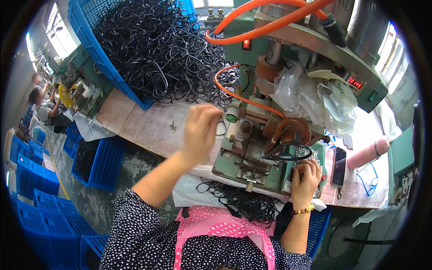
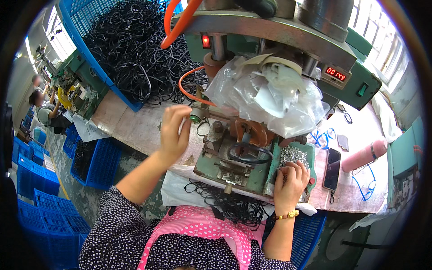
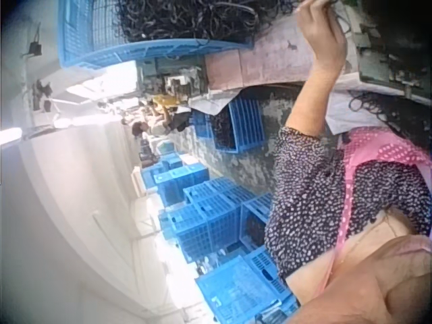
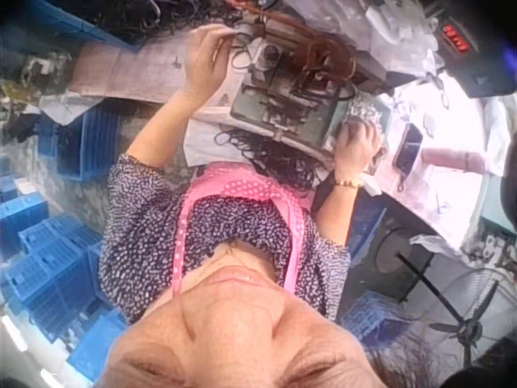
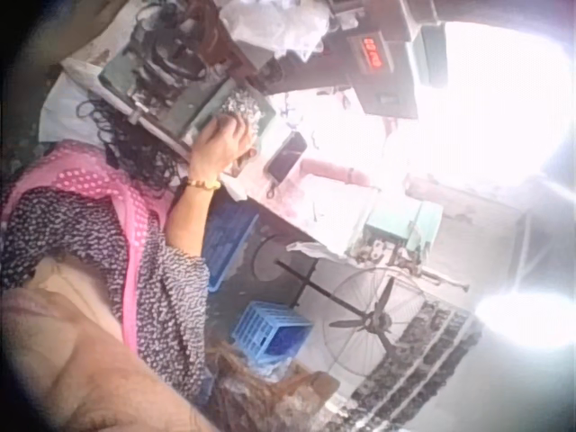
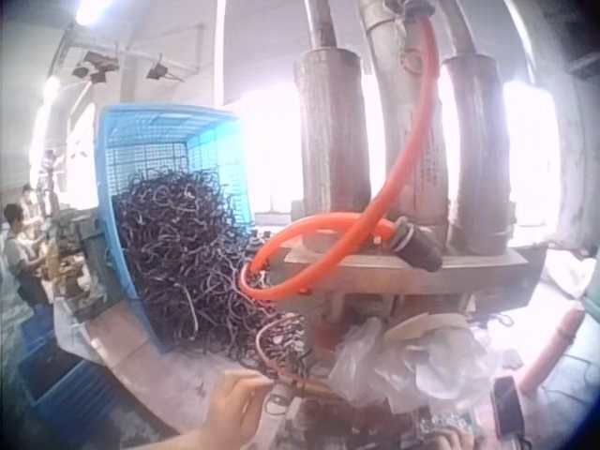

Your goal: The person repeatedly picks a black cable from a blue bin, places it into a press machine, and attaches a small metal connector to the cable end. The person then removes the assembled cable and places it on the table, repeating the process throughout the clip.

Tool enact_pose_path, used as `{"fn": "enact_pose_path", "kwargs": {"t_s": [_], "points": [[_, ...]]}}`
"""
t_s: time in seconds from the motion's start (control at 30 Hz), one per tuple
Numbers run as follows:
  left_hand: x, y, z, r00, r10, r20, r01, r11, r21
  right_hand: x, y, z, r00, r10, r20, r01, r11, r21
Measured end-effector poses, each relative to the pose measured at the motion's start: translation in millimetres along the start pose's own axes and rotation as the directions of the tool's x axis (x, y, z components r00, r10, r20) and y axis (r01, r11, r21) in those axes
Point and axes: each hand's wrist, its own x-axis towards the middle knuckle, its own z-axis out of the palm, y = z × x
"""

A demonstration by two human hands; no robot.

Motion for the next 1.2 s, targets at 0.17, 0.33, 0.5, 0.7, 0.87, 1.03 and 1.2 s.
{"fn": "enact_pose_path", "kwargs": {"t_s": [0.17, 0.33, 0.5, 0.7, 0.87, 1.03, 1.2], "points": [[45.1, -87.6, 13.8, 0.951, 0.176, 0.252, -0.278, 0.841, 0.463, -6.8, 3.1, 8.9, 0.981, 0.131, -0.146, -0.114, 0.987, 0.115], [73.5, -114.8, 28.0, 0.807, 0.109, 0.581, -0.510, 0.626, 0.590, -10.8, 3.6, 11.6, 0.941, 0.237, -0.243, -0.178, 0.954, 0.243], [80.6, -112.5, 6.8, 0.784, 0.314, 0.535, -0.596, 0.622, 0.508, -8.3, 4.7, 7.4, 0.969, 0.101, -0.224, -0.047, 0.972, 0.232], [77.5, -101.8, -39.3, 0.838, 0.338, 0.428, -0.528, 0.699, 0.483, -10.6, 4.3, 3.5, 0.966, 0.042, -0.253, 0.023, 0.968, 0.249], [64.5, -92.3, -59.7, 0.953, 0.221, 0.205, -0.281, 0.896, 0.344, -12.7, 4.8, 2.6, 0.969, 0.056, -0.240, 0.010, 0.964, 0.264], [35.8, -50.7, -61.4, 0.883, -0.459, 0.094, 0.453, 0.787, -0.419, -8.3, -1.9, -4.7, 0.975, 0.086, -0.206, -0.021, 0.954, 0.298], [8.4, 26.1, -64.8, 0.863, -0.477, 0.166, 0.467, 0.627, -0.624, 8.2, -24.3, -17.6, 0.956, 0.279, -0.092, -0.146, 0.724, 0.674]]}}
